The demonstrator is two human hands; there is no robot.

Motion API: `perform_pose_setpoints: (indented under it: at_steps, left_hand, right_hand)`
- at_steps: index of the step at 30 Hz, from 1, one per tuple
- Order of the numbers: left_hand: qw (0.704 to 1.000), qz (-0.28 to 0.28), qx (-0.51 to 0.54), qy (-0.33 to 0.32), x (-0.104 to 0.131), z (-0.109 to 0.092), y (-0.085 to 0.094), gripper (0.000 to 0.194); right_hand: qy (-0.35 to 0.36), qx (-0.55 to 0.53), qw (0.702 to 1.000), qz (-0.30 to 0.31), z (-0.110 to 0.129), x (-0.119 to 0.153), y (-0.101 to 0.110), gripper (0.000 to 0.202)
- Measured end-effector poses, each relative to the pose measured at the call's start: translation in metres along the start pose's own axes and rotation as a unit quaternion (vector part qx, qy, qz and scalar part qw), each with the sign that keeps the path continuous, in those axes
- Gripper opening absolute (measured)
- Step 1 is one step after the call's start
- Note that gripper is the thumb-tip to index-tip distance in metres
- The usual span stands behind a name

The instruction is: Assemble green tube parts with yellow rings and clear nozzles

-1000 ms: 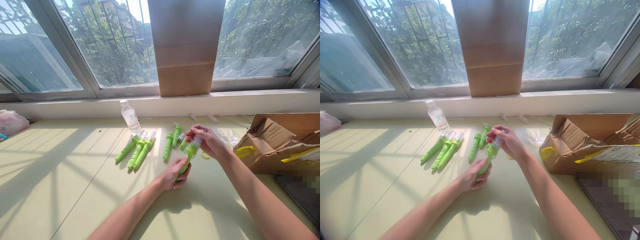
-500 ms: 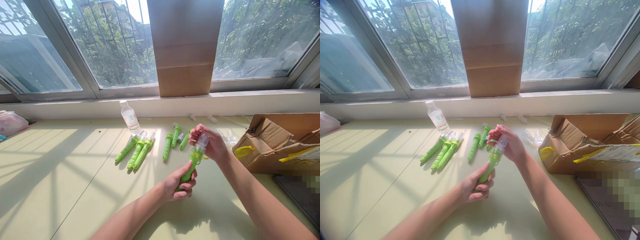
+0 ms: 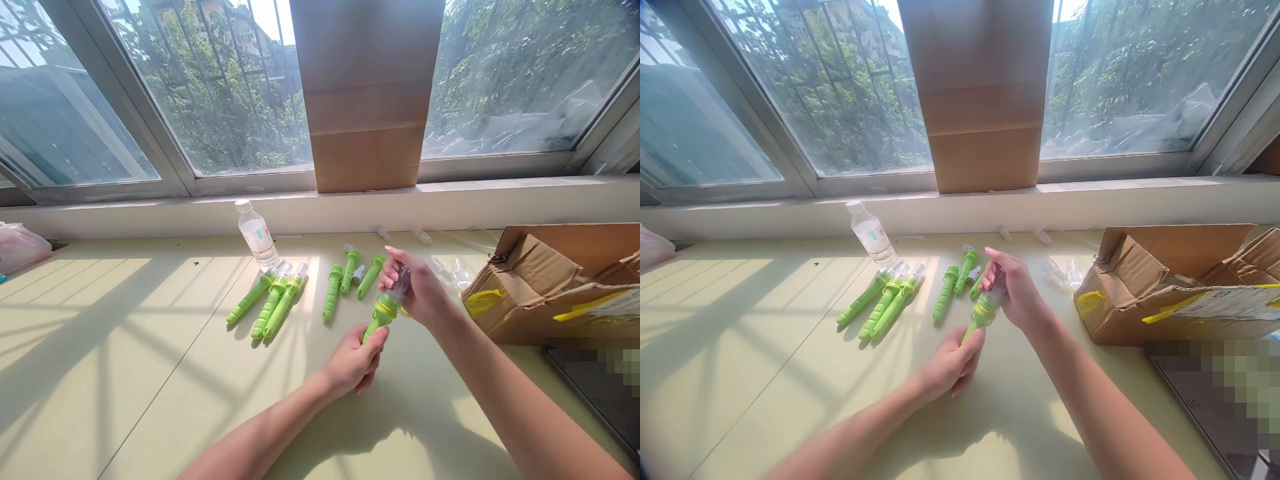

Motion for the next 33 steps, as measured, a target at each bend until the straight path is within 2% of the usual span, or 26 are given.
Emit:
perform_pose_setpoints:
  at_steps: [2,4,6,8,10,12,15,17,18,20,22,25,28,30,33]
  left_hand:
    - [0.992,0.095,0.075,0.041,0.003,-0.002,-0.003,0.056]
    - [0.975,0.175,0.120,0.072,0.008,-0.006,-0.005,0.056]
    - [0.968,0.203,0.124,0.079,0.009,-0.007,-0.004,0.056]
    - [0.977,0.180,0.093,0.066,0.007,-0.006,-0.002,0.056]
    - [0.990,0.126,0.043,0.045,0.002,-0.004,0.001,0.056]
    - [0.998,0.058,-0.015,0.022,-0.001,-0.001,0.003,0.055]
    - [0.995,-0.043,-0.093,-0.010,-0.003,0.000,0.007,0.051]
    - [0.992,-0.065,-0.106,-0.020,-0.002,0.000,0.008,0.049]
    - [0.994,-0.053,-0.096,-0.018,-0.001,0.000,0.008,0.049]
    - [0.999,0.009,-0.047,-0.003,-0.001,0.000,0.006,0.050]
    - [0.995,0.090,0.026,0.020,0.001,0.001,0.004,0.051]
    - [0.971,0.196,0.122,0.064,0.005,0.003,0.001,0.044]
    - [0.943,0.273,0.164,0.096,0.011,0.005,-0.004,0.033]
    - [0.936,0.293,0.160,0.113,0.014,0.005,-0.007,0.030]
    - [0.951,0.256,0.114,0.132,0.012,0.004,-0.007,0.034]
  right_hand:
    - [-0.014,-0.040,0.995,0.086,0.004,0.002,-0.007,0.034]
    - [-0.021,-0.076,0.988,0.134,0.007,0.002,-0.008,0.031]
    - [-0.031,-0.091,0.983,0.159,0.007,0.001,-0.007,0.037]
    - [-0.041,-0.093,0.982,0.162,0.003,-0.001,-0.004,0.048]
    - [-0.039,-0.093,0.987,0.128,-0.001,-0.003,-0.001,0.054]
    - [-0.026,-0.084,0.995,0.056,-0.004,-0.005,0.003,0.053]
    - [-0.005,-0.044,0.996,-0.071,-0.007,-0.002,0.009,0.048]
    - [0.008,-0.026,0.994,-0.105,-0.005,0.002,0.008,0.046]
    - [0.016,-0.019,0.994,-0.103,-0.003,0.003,0.006,0.045]
    - [0.013,-0.008,0.998,-0.058,0.000,0.005,0.001,0.045]
    - [-0.004,-0.014,0.999,0.034,0.003,0.006,-0.007,0.041]
    - [-0.024,-0.049,0.986,0.159,0.006,0.009,-0.016,0.042]
    - [-0.046,-0.067,0.973,0.215,0.004,0.013,-0.021,0.054]
    - [-0.061,-0.069,0.970,0.226,0.002,0.015,-0.023,0.060]
    - [-0.073,-0.075,0.971,0.214,-0.002,0.014,-0.023,0.063]
Point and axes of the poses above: each hand's wrist, its own x-axis away from the middle knuckle, its own y-axis out of the back of the hand, z = x × y, the point moved 6 cm from there along -x, towards the middle knuckle, and after that the axes turned 4 degrees about -x, right-handed, at the moved point
